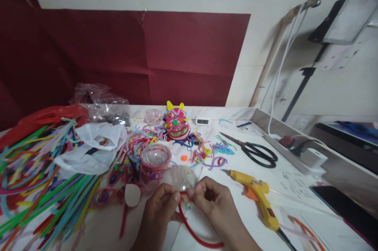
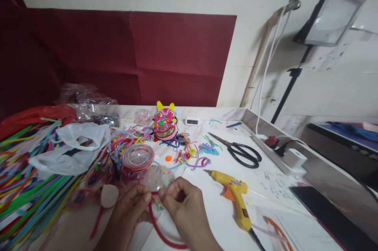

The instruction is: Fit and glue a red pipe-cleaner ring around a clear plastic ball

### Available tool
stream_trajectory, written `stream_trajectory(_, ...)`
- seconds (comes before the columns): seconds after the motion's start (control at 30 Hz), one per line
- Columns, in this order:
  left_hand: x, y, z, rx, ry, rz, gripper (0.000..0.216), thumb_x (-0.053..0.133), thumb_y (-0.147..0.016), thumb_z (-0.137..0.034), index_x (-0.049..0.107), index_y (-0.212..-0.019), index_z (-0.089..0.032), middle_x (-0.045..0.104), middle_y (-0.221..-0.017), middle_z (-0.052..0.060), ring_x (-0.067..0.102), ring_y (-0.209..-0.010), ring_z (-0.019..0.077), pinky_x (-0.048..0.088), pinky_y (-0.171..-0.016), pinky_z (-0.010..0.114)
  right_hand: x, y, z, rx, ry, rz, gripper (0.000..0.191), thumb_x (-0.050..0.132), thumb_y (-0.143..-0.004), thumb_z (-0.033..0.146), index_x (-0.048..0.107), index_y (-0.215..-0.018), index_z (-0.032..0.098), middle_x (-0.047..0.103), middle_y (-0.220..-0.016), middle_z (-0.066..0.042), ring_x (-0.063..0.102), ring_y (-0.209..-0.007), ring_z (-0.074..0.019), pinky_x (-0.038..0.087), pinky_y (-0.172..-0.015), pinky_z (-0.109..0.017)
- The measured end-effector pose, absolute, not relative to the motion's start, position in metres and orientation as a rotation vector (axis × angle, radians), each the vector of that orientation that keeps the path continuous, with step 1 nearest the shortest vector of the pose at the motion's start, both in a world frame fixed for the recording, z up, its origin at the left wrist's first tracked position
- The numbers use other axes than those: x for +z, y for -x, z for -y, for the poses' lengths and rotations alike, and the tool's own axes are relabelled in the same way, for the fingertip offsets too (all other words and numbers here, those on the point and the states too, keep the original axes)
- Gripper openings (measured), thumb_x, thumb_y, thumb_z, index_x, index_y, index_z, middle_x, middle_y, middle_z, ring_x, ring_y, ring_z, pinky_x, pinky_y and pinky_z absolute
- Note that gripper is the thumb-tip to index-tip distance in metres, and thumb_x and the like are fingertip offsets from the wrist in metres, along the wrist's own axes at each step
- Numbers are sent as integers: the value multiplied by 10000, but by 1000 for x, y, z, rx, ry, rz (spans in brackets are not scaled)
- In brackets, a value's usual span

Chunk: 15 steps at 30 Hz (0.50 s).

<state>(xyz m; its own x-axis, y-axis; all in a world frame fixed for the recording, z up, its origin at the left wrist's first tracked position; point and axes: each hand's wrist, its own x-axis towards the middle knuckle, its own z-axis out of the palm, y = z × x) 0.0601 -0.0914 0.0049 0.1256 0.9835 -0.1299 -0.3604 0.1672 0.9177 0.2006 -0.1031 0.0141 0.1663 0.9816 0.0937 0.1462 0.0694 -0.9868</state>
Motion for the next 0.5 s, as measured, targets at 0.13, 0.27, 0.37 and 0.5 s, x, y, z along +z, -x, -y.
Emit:
stream_trajectory(0.13, 2, -59, 90, 1185, -859, -941, 405, 836, -551, -480, 594, -653, -172, 662, -550, -10, 596, -468, 125, 533, -455, 243, 16, -201, 103, 935, 1335, 1241, 302, 653, -742, 411, 512, -596, 187, 450, -532, 53, 387, -517, -101, 312, -499, -223)
stream_trajectory(0.27, 0, -58, 88, 1186, -849, -941, 385, 836, -566, -461, 600, -651, -169, 675, -561, -2, 597, -473, 123, 541, -451, 241, 18, -203, 105, 905, 1361, 1265, 323, 640, -760, 446, 516, -608, 189, 453, -547, 52, 390, -525, -106, 317, -510, -233)
stream_trajectory(0.37, 0, -58, 87, 1197, -837, -946, 391, 845, -549, -463, 613, -652, -165, 670, -554, -7, 590, -469, 118, 547, -450, 244, 21, -207, 108, 799, 1396, 1325, 315, 623, -794, 433, 522, -614, 196, 473, -561, 42, 425, -548, -121, 338, -527, -242)
stream_trajectory(0.5, 1, -57, 85, 1194, -799, -972, 406, 853, -525, -467, 607, -649, -169, 691, -580, 17, 631, -523, 160, 559, -463, 277, 22, -212, 111, 367, 1293, 1514, 205, 620, -836, 318, 552, -681, 202, 551, -645, 8, 510, -629, -155, 384, -585, -265)
